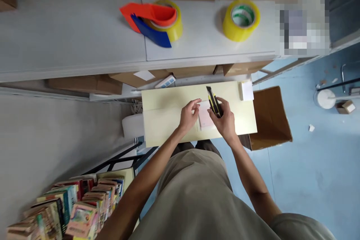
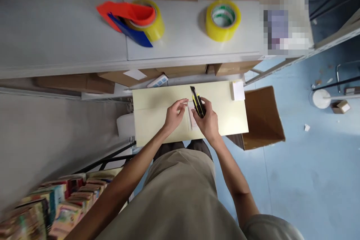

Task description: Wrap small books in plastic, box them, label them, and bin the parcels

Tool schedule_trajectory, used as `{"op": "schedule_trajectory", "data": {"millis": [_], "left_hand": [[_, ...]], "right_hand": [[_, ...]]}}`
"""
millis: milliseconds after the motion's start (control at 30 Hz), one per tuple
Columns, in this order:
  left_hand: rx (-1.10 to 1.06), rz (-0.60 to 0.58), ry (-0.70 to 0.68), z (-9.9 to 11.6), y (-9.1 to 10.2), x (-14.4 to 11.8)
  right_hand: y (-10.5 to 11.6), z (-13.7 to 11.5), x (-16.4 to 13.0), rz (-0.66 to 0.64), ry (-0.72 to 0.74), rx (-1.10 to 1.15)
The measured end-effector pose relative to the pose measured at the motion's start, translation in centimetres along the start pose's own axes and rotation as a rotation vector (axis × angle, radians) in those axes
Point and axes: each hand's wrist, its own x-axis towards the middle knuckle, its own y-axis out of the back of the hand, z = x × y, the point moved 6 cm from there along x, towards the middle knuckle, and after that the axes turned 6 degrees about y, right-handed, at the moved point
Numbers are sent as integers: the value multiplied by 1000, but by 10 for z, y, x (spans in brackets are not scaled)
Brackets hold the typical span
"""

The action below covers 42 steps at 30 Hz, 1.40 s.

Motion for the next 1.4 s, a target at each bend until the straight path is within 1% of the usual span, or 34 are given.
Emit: {"op": "schedule_trajectory", "data": {"millis": [67, 133, 167, 200, 233, 267, 333, 400, 433, 467, 500, 533, 567, 633, 667, 700, 733, 800, 833, 867, 900, 933, 967, 1000, 1033, 1100, 1167, 1267, 1333, 1400], "left_hand": [[-66, 131, -173, 57, 17, 6], [-77, 228, -298, 108, 32, 18], [-69, 248, -341, 128, 37, 27], [-59, 260, -369, 144, 42, 37], [-52, 264, -386, 155, 46, 46], [-46, 266, -391, 162, 49, 55], [-42, 268, -372, 162, 50, 67], [-40, 266, -318, 146, 47, 68], [-38, 261, -275, 134, 43, 65], [-34, 253, -219, 117, 38, 61], [-27, 240, -149, 98, 32, 55], [-15, 220, -66, 77, 25, 49], [1, 196, 27, 53, 16, 41], [34, 135, 224, 1, -3, 21], [51, 105, 319, -24, -13, 9], [67, 77, 409, -49, -23, -3], [80, 52, 487, -71, -34, -15], [90, 11, 592, -105, -54, -36], [85, -2, 617, -117, -64, -43], [68, -12, 625, -125, -73, -48], [46, -19, 623, -131, -80, -51], [27, -22, 616, -134, -87, -51], [17, -23, 608, -136, -93, -50], [20, -21, 603, -138, -96, -48], [36, -19, 600, -139, -99, -45], [80, -24, 598, -139, -101, -40], [74, -58, 604, -138, -101, -36], [12, -95, 616, -133, -96, -33], [6, -54, 614, -125, -85, -33], [-61, 52, 617, -110, -66, -35]], "right_hand": [[22, -37, 43, 112, 193, -44], [34, -71, 89, 180, 359, -131], [36, -85, 115, 194, 415, -173], [35, -94, 141, 197, 459, -205], [31, -101, 167, 190, 495, -228], [26, -104, 194, 180, 524, -241], [14, -106, 242, 172, 557, -233], [5, -105, 277, 172, 537, -234], [2, -105, 288, 160, 499, -255], [2, -106, 292, 144, 455, -288], [4, -108, 290, 132, 418, -323], [8, -110, 281, 128, 403, -353], [13, -113, 266, 136, 418, -372], [22, -109, 222, 182, 524, -363], [23, -99, 196, 201, 581, -344], [20, -81, 170, 198, 598, -317], [12, -54, 146, 130, 558, -296], [-15, 17, 99, -50, 377, -260], [-29, 56, 77, -134, 252, -250], [-45, 95, 56, -236, 92, -253], [-59, 131, 38, -322, -74, -262], [-70, 158, 23, -368, -195, -254], [-79, 177, 13, -391, -290, -239], [-86, 189, 7, -395, -361, -226], [-91, 195, 4, -392, -406, -215], [-99, 196, 6, -400, -451, -204], [-104, 191, 12, -436, -458, -191], [-103, 179, 20, -468, -403, -139], [-95, 164, 24, -450, -322, -78], [-80, 141, 27, -417, -239, 60]]}}
